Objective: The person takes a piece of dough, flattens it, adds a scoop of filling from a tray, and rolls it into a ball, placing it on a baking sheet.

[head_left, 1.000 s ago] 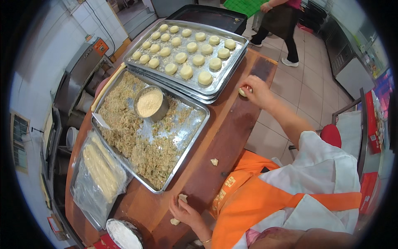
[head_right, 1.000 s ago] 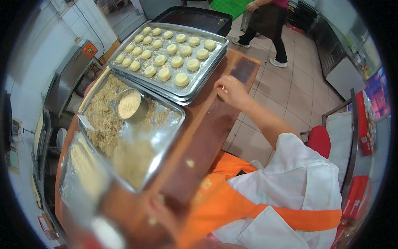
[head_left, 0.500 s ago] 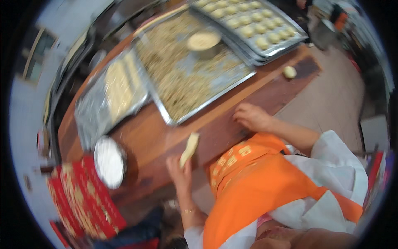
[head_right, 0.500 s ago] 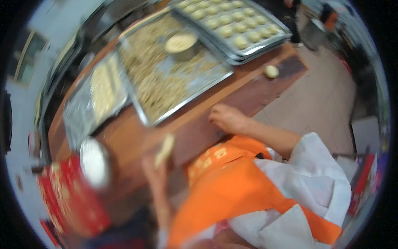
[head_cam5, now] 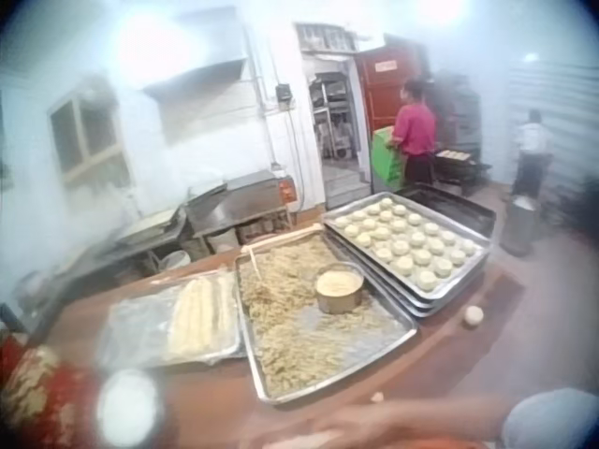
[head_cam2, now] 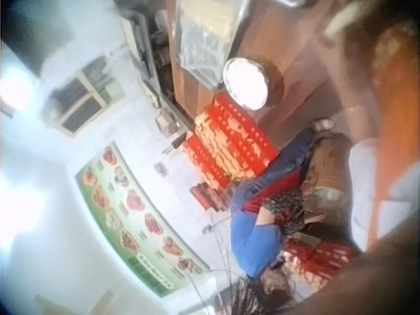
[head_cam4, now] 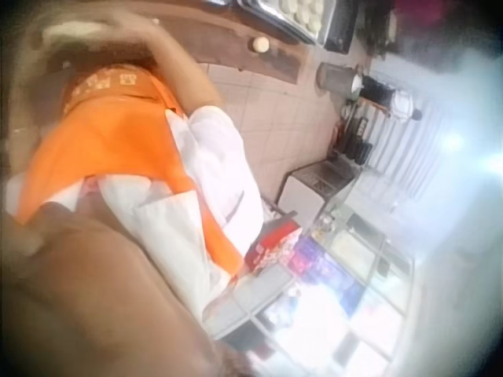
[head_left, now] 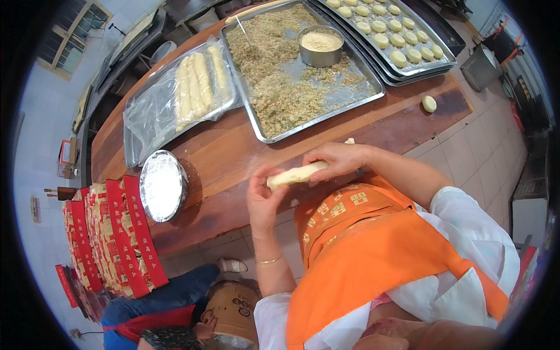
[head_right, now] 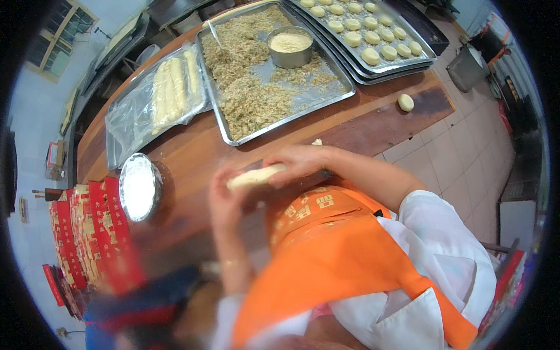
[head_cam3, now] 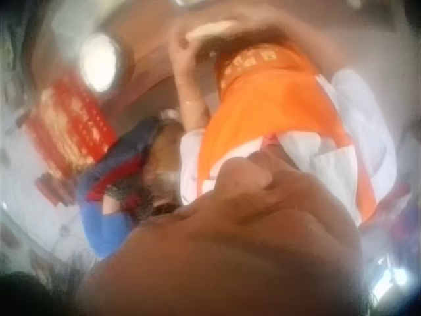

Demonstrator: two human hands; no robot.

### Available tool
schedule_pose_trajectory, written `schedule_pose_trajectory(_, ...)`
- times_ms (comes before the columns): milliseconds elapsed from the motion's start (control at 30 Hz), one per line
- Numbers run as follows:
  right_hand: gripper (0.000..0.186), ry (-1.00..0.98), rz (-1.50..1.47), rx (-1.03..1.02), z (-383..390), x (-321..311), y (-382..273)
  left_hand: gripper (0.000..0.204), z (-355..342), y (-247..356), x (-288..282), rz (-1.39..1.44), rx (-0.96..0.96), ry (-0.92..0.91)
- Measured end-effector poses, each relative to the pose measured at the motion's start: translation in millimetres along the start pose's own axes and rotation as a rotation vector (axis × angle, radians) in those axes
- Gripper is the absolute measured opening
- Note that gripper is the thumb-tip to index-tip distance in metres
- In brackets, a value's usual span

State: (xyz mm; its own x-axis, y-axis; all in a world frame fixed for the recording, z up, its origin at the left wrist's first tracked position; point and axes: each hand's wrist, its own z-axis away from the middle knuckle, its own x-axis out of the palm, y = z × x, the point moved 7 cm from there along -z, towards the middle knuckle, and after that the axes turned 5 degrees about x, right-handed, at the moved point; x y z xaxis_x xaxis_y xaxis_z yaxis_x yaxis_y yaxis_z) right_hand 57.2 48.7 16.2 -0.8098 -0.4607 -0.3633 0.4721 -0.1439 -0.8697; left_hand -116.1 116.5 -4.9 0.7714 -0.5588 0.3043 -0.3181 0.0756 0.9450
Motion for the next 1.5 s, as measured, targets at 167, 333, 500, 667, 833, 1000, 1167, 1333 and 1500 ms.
schedule_pose_trajectory(167,0.032,0.155,-0.127,-0.068,-11.7,13.2,-16.8,0.057,33.6,-65.2,50.9,0.788,-0.117,-0.058)
schedule_pose_trajectory(333,0.031,0.243,0.156,-0.142,-8.6,13.1,-19.3,0.043,10.5,-58.1,55.2,0.224,-0.092,0.099)
schedule_pose_trajectory(500,0.031,0.197,0.270,-0.007,-5.3,13.7,-20.1,0.025,6.5,-56.0,37.7,-0.576,0.226,0.182)
schedule_pose_trajectory(667,0.030,0.213,0.098,-0.066,3.2,19.4,-1.9,0.034,-2.2,-48.8,41.2,-0.655,0.130,0.298)
schedule_pose_trajectory(833,0.028,0.365,0.083,-0.193,25.8,3.1,-6.5,0.035,-11.5,-69.2,15.8,-0.649,-0.118,0.315)
schedule_pose_trajectory(1000,0.027,0.452,0.230,-0.127,16.7,-10.3,22.1,0.026,0.1,-91.2,-0.9,0.008,-0.302,0.305)
schedule_pose_trajectory(1167,0.024,0.536,0.380,0.063,11.8,-15.1,38.4,0.060,28.7,-93.8,22.3,0.728,-0.586,0.491)
schedule_pose_trajectory(1333,0.024,0.781,0.597,-0.041,29.6,-35.0,39.2,0.055,36.7,-106.7,54.3,0.343,-0.580,0.154)
schedule_pose_trajectory(1500,0.021,0.794,0.604,0.045,74.8,-34.4,73.5,0.022,2.7,-27.4,115.8,-1.347,0.633,-0.074)
